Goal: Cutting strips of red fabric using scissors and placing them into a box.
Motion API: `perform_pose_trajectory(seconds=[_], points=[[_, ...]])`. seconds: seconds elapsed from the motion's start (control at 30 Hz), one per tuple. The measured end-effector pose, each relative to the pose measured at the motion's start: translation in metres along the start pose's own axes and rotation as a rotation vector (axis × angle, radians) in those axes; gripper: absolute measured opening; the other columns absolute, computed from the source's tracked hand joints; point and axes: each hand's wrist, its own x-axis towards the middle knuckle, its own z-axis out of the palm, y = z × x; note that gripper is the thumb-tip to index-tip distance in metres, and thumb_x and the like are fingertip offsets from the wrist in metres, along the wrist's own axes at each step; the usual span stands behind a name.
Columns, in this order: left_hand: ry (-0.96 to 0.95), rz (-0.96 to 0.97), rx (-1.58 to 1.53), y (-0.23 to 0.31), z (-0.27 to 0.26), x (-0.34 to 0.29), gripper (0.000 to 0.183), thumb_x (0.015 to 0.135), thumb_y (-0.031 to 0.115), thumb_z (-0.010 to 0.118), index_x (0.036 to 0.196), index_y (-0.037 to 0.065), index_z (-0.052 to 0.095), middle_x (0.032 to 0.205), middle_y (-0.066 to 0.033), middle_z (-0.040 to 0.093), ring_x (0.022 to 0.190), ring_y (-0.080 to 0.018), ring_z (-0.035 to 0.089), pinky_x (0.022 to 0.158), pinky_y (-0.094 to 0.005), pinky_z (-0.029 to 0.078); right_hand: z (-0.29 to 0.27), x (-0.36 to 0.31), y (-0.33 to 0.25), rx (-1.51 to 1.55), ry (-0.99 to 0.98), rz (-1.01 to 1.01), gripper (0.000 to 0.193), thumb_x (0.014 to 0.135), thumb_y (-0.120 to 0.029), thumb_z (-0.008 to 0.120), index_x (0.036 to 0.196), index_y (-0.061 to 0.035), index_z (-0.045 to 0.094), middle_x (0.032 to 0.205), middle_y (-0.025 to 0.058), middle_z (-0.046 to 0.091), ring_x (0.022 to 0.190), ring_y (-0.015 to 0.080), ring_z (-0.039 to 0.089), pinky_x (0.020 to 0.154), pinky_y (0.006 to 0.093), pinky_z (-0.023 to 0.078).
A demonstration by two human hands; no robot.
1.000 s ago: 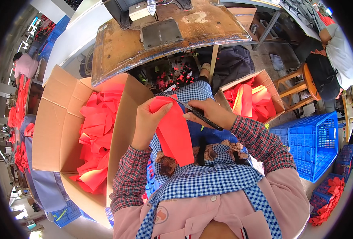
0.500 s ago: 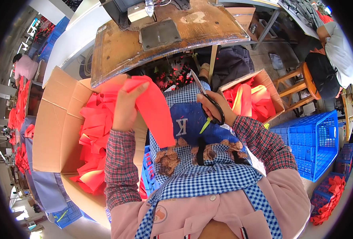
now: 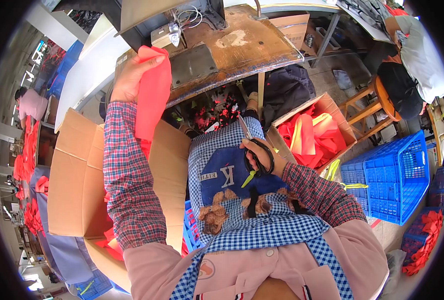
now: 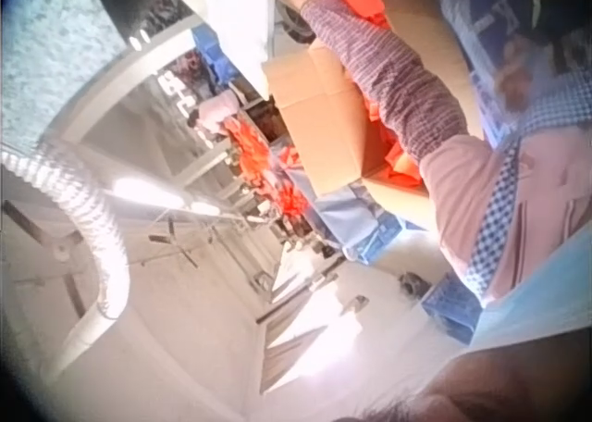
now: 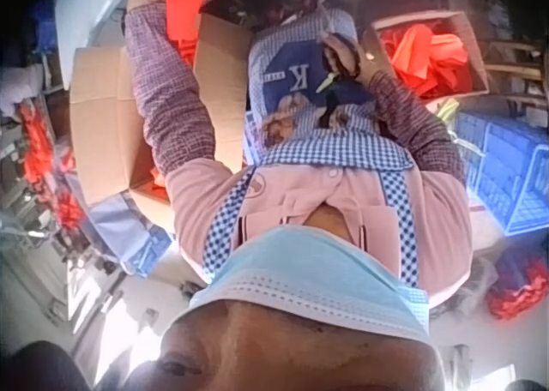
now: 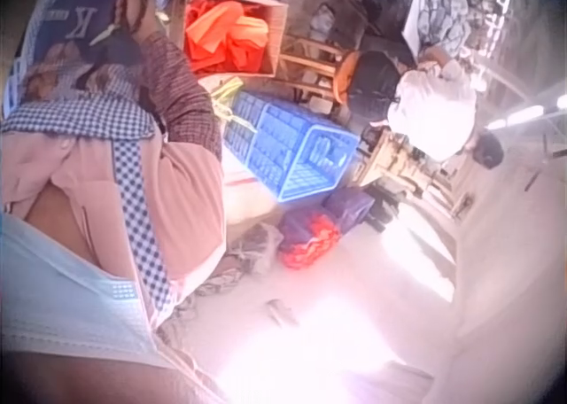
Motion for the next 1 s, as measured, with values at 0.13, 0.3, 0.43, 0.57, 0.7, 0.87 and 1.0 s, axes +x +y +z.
perform_pose_trajectory(seconds=[0.13, 0.3, 0.43, 0.57, 0.7, 0.87, 1.0], points=[[-0.043, 0.015, -0.015, 0.007, 0.001, 0.020, 0.034, 0.082, 0.021, 0.076, 0.109, 0.004, 0.064, 0.096, -0.0053, 0.068, 0.082, -0.0151, 0.066, 0.071, -0.0283, 0.055, -0.002, 0.001, 0.001, 0.013, -0.016, -0.028, 0.038, 0.098, -0.040, 0.051, 0.102, -0.0020, 0.055, 0.064, -0.0001, 0.049, 0.045, 0.0089, 0.046, 0.040, 0.0241, 0.039], [-0.067, -0.017, 0.029, 0.013, 0.001, 0.030, 0.035, 0.081, 0.021, 0.078, 0.108, 0.005, 0.063, 0.094, -0.0058, 0.068, 0.080, -0.0153, 0.066, 0.069, -0.0288, 0.056, 0.001, 0.001, -0.001, 0.029, 0.009, -0.019, 0.035, 0.096, -0.035, 0.054, 0.099, -0.0010, 0.057, 0.062, 0.0004, 0.049, 0.043, 0.0104, 0.046, 0.040, 0.0256, 0.037], [-0.096, -0.050, -0.019, 0.012, 0.002, 0.031, 0.036, 0.079, 0.020, 0.079, 0.108, 0.005, 0.063, 0.094, -0.0062, 0.068, 0.081, -0.0155, 0.066, 0.069, -0.0290, 0.056, 0.000, 0.002, 0.000, 0.047, 0.007, -0.013, 0.033, 0.096, -0.035, 0.054, 0.099, -0.0015, 0.057, 0.061, 0.0004, 0.048, 0.043, 0.0105, 0.046, 0.040, 0.0256, 0.037], [-0.064, -0.054, 0.018, 0.012, 0.005, 0.027, 0.035, 0.079, 0.019, 0.079, 0.107, 0.005, 0.063, 0.094, -0.0062, 0.068, 0.080, -0.0157, 0.067, 0.069, -0.0291, 0.056, 0.001, 0.002, 0.000, 0.056, 0.009, -0.005, 0.033, 0.095, -0.035, 0.055, 0.099, -0.0018, 0.056, 0.061, 0.0003, 0.048, 0.042, 0.0105, 0.046, 0.039, 0.0255, 0.037], [-0.071, -0.054, 0.014, 0.016, 0.011, 0.020, 0.035, 0.078, 0.019, 0.079, 0.106, 0.006, 0.064, 0.094, -0.0058, 0.068, 0.079, -0.0153, 0.066, 0.070, -0.0287, 0.055, 0.002, 0.002, 0.000, 0.049, 0.010, -0.014, 0.033, 0.095, -0.035, 0.055, 0.099, -0.0017, 0.056, 0.062, 0.0005, 0.048, 0.042, 0.0105, 0.046, 0.039, 0.0255, 0.037], [-0.060, -0.048, 0.063, 0.020, 0.010, 0.003, 0.032, 0.079, 0.019, 0.078, 0.104, 0.005, 0.064, 0.094, -0.0051, 0.068, 0.079, -0.0147, 0.066, 0.070, -0.0285, 0.054, 0.006, 0.002, 0.002, 0.016, -0.006, -0.033, 0.033, 0.095, -0.034, 0.055, 0.099, -0.0014, 0.056, 0.062, 0.0009, 0.049, 0.043, 0.0107, 0.046, 0.040, 0.0259, 0.037], [-0.169, -0.040, 0.128, 0.015, 0.035, -0.003, 0.030, 0.080, 0.019, 0.077, 0.102, 0.004, 0.065, 0.093, -0.0047, 0.068, 0.079, -0.0138, 0.066, 0.071, -0.0274, 0.053, -0.003, -0.004, 0.005, 0.052, 0.022, -0.056, 0.033, 0.095, -0.034, 0.055, 0.099, -0.0013, 0.057, 0.061, 0.0012, 0.048, 0.043, 0.0110, 0.046, 0.041, 0.0263, 0.038]])
